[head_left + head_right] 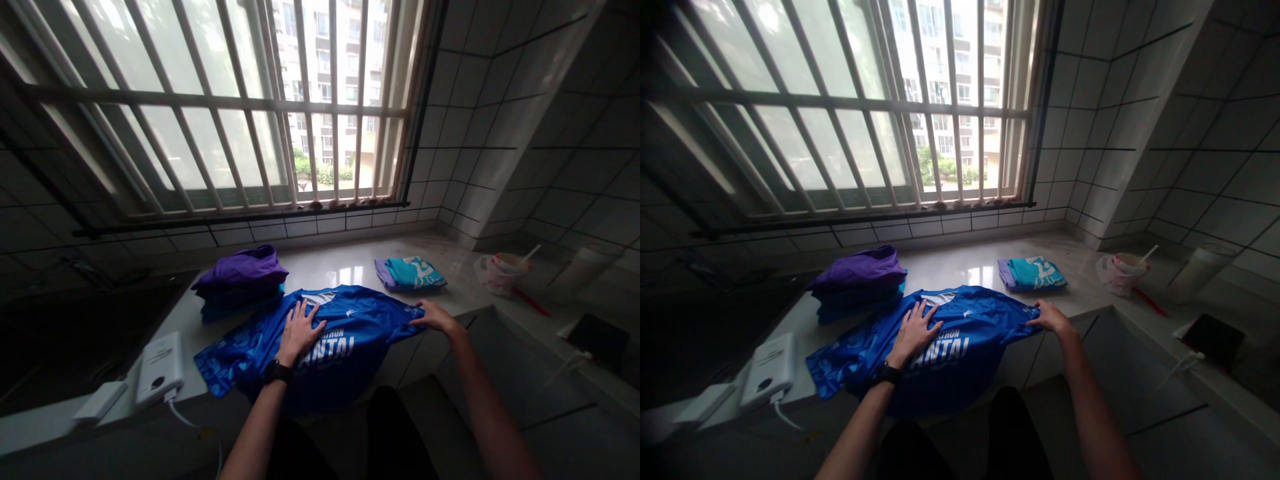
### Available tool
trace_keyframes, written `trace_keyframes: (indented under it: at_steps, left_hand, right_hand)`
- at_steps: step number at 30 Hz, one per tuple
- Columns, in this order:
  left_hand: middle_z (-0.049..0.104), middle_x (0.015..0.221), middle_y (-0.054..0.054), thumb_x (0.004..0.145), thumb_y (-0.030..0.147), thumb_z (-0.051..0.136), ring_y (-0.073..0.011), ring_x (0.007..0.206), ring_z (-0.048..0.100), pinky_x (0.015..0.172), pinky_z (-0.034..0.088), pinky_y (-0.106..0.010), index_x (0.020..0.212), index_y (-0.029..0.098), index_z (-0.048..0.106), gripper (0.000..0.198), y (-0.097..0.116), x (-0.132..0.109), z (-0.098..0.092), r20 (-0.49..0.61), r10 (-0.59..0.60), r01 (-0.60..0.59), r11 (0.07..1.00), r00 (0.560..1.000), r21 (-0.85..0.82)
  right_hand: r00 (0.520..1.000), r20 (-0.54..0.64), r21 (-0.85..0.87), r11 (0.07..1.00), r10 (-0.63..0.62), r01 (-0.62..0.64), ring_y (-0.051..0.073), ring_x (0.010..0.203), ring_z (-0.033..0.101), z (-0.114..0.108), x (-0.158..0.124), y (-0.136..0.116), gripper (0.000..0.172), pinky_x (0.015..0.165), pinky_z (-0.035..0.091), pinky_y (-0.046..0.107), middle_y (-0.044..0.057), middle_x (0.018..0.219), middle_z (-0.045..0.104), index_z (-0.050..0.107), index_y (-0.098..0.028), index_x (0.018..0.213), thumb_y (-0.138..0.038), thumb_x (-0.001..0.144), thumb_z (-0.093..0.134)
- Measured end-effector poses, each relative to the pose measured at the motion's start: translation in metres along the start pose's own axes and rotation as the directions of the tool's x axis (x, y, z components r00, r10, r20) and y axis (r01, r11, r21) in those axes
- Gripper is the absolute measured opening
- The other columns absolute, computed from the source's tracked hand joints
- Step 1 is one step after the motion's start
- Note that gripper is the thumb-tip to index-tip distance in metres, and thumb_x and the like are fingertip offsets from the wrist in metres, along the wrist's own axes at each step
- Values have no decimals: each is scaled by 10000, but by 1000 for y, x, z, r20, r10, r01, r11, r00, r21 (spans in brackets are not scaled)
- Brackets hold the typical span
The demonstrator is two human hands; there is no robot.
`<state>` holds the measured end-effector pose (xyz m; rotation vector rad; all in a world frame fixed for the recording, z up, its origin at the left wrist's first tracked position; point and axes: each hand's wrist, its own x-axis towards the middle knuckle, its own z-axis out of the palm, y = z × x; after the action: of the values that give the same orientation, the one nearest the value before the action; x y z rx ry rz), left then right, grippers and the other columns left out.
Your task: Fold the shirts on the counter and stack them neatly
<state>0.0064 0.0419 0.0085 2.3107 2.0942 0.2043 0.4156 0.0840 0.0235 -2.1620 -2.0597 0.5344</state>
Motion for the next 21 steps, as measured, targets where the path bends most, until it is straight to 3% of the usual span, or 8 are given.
trace_keyframes:
  at_steps: [4,8,12,15,19,21]
  left_hand:
    - [306,1664,-145,994,546,440,-349,1545,254,1229,258,-492,1545,258,446,622,0,0,-1,-3,-4,4,1000,1000,-16]
    - [324,1660,-127,989,540,450,-346,1542,261,1226,266,-491,1536,262,461,613,1,-1,-3,-7,-4,3,1000,1000,-22]
    - [327,1658,-125,989,539,450,-349,1541,262,1220,277,-502,1529,260,471,608,2,-1,-3,-13,2,-2,1000,1000,-17]
    - [319,1660,-131,990,535,449,-354,1542,259,1220,277,-506,1535,258,462,611,2,-1,-3,-6,0,0,1000,1000,-15]
    - [324,1658,-122,987,524,463,-350,1540,266,1221,278,-502,1536,267,460,606,2,-1,-3,-12,-3,2,1000,1000,-18]
    - [332,1656,-113,984,522,469,-345,1539,272,1219,283,-499,1531,274,468,600,1,-1,-3,-19,-3,3,1000,1000,-19]
  right_hand:
    - [999,52,-18,1000,10,-9,332,1166,645,-9,-1,9,689,1000,506,412,159,1236,683,644,-168,1256,-164,597,846]
    - [996,75,-23,999,-36,38,284,1216,614,-11,-4,7,720,1036,478,346,154,1318,628,601,-167,1360,-117,659,755]
    - [996,65,-17,998,-64,65,300,1272,563,-5,-8,-4,631,1095,420,356,173,1354,585,586,-149,1394,-341,808,722]
    - [999,26,-66,997,-25,27,359,1287,529,-2,-11,-8,718,1077,423,407,203,1371,542,592,-145,1385,-500,783,760]
    - [999,25,-128,991,-20,23,359,1283,505,-3,-13,-3,900,1009,452,401,145,1390,520,568,-254,1401,-287,572,915]
    - [999,28,-150,988,-23,27,352,1267,512,-4,-12,1,874,993,456,397,142,1386,523,579,-248,1381,-177,563,881]
